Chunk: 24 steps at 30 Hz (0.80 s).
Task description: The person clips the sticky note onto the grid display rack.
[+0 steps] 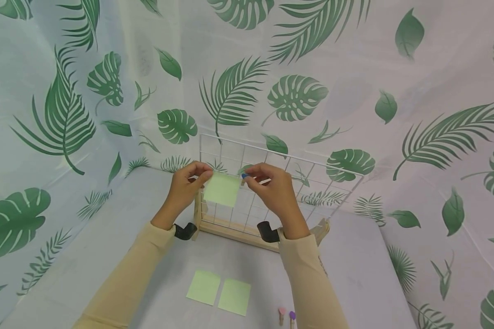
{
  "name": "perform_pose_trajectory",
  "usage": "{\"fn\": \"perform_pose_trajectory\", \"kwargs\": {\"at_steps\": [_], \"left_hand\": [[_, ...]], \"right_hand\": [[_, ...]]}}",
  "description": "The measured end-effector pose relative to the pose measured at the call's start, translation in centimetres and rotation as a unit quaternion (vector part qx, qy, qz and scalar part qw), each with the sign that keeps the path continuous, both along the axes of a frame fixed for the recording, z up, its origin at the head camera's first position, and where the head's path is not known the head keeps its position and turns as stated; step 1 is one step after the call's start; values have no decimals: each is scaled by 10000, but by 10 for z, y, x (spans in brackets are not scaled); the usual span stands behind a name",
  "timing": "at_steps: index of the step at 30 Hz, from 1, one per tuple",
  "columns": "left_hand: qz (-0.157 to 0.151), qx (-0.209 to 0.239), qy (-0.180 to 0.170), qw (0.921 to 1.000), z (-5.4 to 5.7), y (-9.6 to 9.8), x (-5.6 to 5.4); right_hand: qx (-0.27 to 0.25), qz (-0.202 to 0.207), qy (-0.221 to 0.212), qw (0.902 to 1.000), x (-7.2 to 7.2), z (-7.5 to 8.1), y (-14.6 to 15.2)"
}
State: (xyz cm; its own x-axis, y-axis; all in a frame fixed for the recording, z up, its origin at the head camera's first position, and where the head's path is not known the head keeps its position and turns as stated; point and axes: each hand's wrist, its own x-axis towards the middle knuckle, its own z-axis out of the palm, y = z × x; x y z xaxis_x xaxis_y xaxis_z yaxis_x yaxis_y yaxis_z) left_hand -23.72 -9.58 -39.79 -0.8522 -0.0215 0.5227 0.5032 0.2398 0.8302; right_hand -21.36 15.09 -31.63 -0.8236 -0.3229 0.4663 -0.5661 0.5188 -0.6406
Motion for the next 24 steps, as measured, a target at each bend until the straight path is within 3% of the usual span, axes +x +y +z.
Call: {"fn": "perform_pose_trajectory", "kwargs": {"at_steps": [24], "left_hand": [[65,287,138,9995,7,7,-6]], "right_hand": [[-167,-148,237,9995,-9,8,-17]]}}
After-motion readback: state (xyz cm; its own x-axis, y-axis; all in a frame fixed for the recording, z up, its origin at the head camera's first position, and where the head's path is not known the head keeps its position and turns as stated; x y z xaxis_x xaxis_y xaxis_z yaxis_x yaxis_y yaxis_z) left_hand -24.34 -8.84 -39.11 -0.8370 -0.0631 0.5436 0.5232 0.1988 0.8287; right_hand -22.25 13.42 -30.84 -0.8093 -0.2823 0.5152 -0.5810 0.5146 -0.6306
